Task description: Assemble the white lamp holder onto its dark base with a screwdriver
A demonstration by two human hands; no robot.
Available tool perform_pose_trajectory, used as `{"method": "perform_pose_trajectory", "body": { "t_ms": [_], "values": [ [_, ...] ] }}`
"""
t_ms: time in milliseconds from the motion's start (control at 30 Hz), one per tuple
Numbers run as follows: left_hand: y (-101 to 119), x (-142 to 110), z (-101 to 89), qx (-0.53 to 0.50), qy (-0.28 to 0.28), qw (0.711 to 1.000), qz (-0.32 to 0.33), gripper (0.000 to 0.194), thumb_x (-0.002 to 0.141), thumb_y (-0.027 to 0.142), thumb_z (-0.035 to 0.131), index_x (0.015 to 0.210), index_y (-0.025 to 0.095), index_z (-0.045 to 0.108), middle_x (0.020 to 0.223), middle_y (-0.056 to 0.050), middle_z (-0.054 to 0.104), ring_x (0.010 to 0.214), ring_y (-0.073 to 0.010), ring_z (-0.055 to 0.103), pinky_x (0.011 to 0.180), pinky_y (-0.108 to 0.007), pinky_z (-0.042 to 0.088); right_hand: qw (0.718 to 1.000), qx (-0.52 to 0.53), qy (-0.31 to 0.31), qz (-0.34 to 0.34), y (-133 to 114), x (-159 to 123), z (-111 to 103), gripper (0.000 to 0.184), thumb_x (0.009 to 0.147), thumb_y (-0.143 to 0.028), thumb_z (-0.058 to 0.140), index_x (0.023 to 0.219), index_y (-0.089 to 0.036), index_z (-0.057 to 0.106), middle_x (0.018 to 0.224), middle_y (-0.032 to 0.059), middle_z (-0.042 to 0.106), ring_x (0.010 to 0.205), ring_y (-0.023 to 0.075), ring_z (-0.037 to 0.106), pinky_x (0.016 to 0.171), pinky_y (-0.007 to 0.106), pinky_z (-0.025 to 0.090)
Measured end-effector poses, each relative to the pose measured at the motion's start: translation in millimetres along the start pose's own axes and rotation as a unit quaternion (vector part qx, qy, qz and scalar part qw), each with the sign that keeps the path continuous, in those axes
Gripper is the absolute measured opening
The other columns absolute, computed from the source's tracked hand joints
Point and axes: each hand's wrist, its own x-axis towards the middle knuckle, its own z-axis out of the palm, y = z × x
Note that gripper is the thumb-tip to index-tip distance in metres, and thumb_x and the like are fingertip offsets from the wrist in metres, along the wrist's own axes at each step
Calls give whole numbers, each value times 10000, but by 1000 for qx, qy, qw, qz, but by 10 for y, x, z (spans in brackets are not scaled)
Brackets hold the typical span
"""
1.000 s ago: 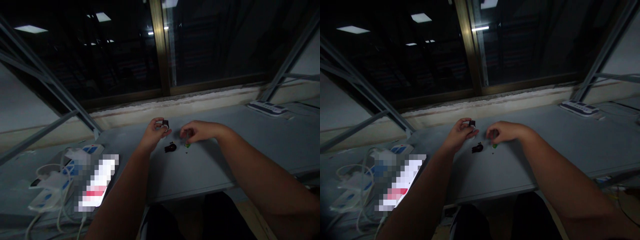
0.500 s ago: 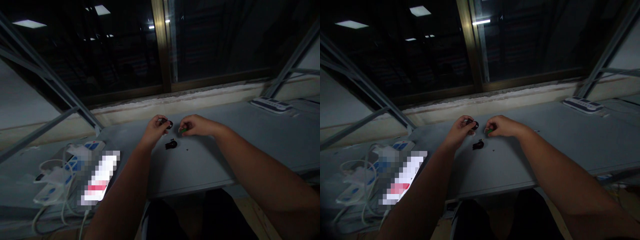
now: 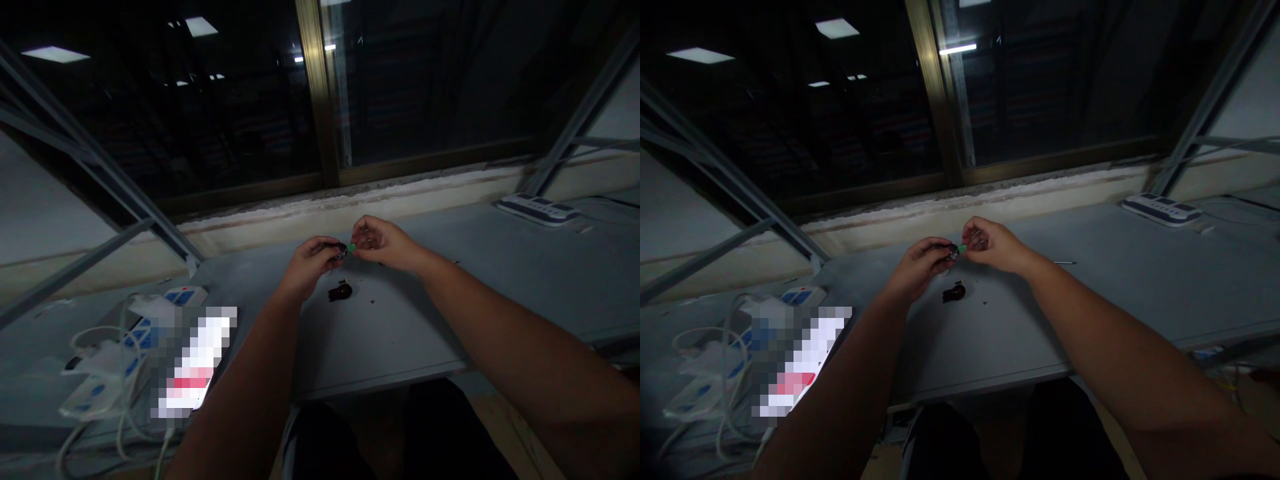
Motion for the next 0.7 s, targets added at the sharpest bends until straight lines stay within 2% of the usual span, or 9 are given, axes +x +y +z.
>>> {"method": "perform_pose_trajectory", "body": {
  "t_ms": [200, 367, 533, 700],
  "values": [
    [13, -4, 27, -37, -7, 999, -14, 208, 732, 195, 808, 908, 129, 722, 981, -84, 749, 877, -186, 718, 872, -378, 593, 999, 13, 21, -24, -24, 37, 87, 288, 797, -293, 805, 1034, -192, 676, 978, 41, 707, 854, 142, 699, 801, 293, 570],
    [-33, -19, 3, -28, -34, 999, 3, 265, 724, 210, 868, 925, 149, 707, 991, -62, 743, 918, -179, 719, 896, -371, 596, 992, -56, 58, -93, -24, 23, 120, 242, 837, -262, 762, 1066, -188, 737, 1024, 54, 672, 897, 150, 710, 844, 310, 600],
    [-86, -10, -21, -3, -37, 999, 16, 334, 697, 197, 895, 954, 150, 687, 1022, -55, 727, 915, -164, 723, 881, -347, 603, 982, -139, 38, -123, -58, 1, 110, 239, 864, -247, 735, 1098, -200, 740, 1037, 59, 653, 893, 153, 706, 832, 316, 623],
    [-59, -18, -8, -12, -23, 999, 27, 331, 701, 210, 895, 912, 148, 648, 991, -45, 720, 868, -144, 713, 845, -327, 610, 985, -129, 27, -108, -74, -7, 109, 167, 840, -206, 731, 1005, -182, 719, 1006, 47, 656, 870, 150, 719, 833, 308, 627]
  ]
}}
